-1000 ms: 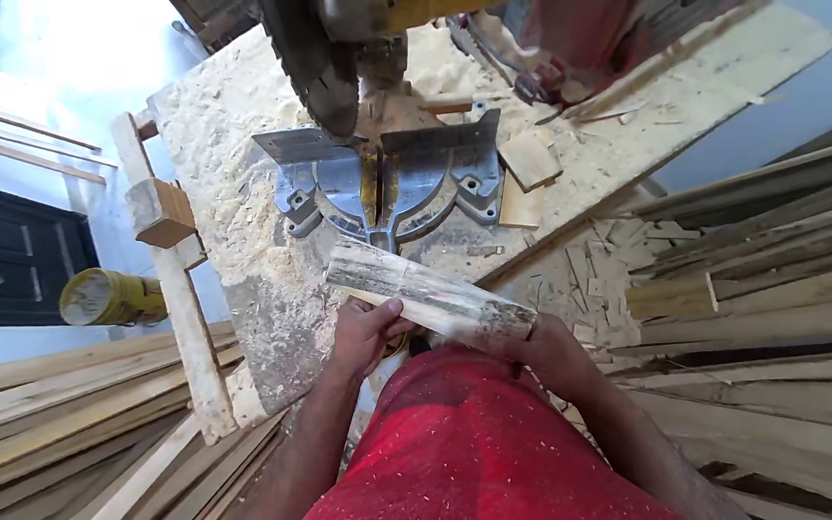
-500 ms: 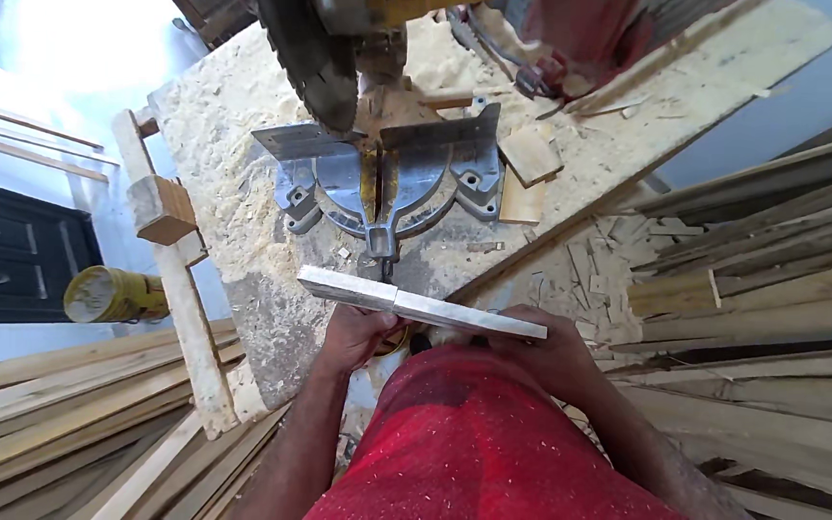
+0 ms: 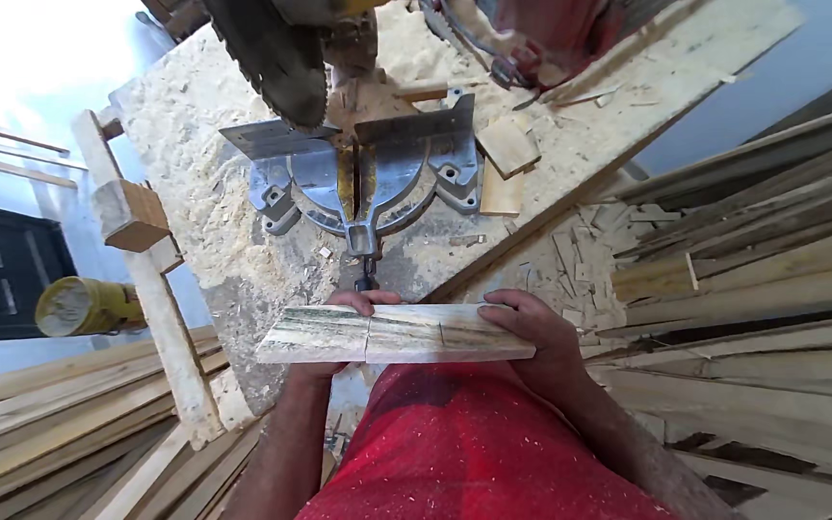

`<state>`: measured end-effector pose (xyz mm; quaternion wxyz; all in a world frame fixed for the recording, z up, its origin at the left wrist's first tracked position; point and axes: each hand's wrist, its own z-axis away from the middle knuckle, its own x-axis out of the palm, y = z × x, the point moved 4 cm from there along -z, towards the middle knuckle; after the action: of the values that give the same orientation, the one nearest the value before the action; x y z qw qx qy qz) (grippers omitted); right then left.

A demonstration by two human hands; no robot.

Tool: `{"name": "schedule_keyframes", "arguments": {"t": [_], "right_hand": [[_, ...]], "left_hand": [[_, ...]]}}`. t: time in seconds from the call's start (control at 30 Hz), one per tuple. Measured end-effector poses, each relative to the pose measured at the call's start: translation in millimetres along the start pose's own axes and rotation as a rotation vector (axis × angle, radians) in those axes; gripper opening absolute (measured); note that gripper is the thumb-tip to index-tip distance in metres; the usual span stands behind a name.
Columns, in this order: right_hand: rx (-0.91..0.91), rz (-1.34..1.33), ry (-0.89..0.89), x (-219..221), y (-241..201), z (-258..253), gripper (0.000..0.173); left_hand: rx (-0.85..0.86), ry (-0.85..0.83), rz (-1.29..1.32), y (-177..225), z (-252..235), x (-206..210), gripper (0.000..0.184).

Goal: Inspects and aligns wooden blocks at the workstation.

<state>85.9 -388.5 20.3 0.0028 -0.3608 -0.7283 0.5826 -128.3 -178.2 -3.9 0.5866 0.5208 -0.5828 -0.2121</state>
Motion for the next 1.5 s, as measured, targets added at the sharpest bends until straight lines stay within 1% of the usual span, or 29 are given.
{"name": "schedule_keyframes", "arguments": {"t": [0.33,0.47,0.53,0.57,0.6,0.63,0.67,0.73,0.77,0.8,0.87,0.97,1.1,1.3,1.5], "right_hand": [[-0.002,0.027,-0.016,0.0,-1.2,-0.2,0.028],[-0.001,0.030,-0.024,1.2,-0.2,-0.6,0.028],[0.012,0.028,-0.058,2.0,1.4,-1.5,0.028],[0.046,0.028,-0.084,2.7,3.1,-1.9,0.027],[0.121,0.027,-0.119,3.9,5.9,-1.7,0.026],[0.241,0.016,-0.162,6.1,8.9,-1.5,0.024],[0.394,-0.015,-0.207,9.2,11.8,-1.1,0.023],[0.676,-0.139,-0.264,17.3,17.4,0.9,0.035],[0.767,-0.224,-0.273,22.0,20.6,2.6,0.040],[0.826,-0.297,-0.272,26.2,23.7,4.4,0.043],[0.886,-0.382,-0.276,31.2,28.2,6.6,0.046],[0.915,-0.455,-0.280,31.7,29.7,6.8,0.041],[0.929,-0.510,-0.282,33.0,31.5,7.2,0.038],[0.937,-0.520,-0.279,34.6,32.7,8.3,0.037],[0.934,-0.516,-0.285,34.8,34.2,10.1,0.037]], "left_hand": [[0.007,0.032,-0.027,-2.5,1.5,2.3,0.053],[0.014,0.018,-0.055,-2.6,1.3,1.1,0.052],[0.004,0.036,-0.054,-4.1,1.8,0.5,0.047],[-0.025,0.072,-0.030,-5.7,2.2,0.1,0.043],[-0.063,0.128,0.010,-7.6,2.8,-0.8,0.039],[-0.101,0.205,0.062,-9.4,4.1,-2.1,0.035],[-0.138,0.310,0.097,-11.2,5.4,-2.5,0.037],[-0.202,0.518,0.122,-13.5,4.1,0.6,0.045],[-0.234,0.602,0.132,-14.7,2.1,2.1,0.044],[-0.257,0.668,0.138,-16.3,0.1,3.3,0.037],[-0.298,0.732,0.162,-19.4,-2.0,5.1,0.026],[-0.336,0.788,0.205,-22.2,-1.5,8.4,0.023],[-0.323,0.787,0.241,-20.6,-0.3,9.9,0.023],[-0.357,0.831,0.160,-15.6,-0.9,12.2,0.020],[-0.364,0.818,0.119,-13.9,-0.4,12.3,0.022]]}}
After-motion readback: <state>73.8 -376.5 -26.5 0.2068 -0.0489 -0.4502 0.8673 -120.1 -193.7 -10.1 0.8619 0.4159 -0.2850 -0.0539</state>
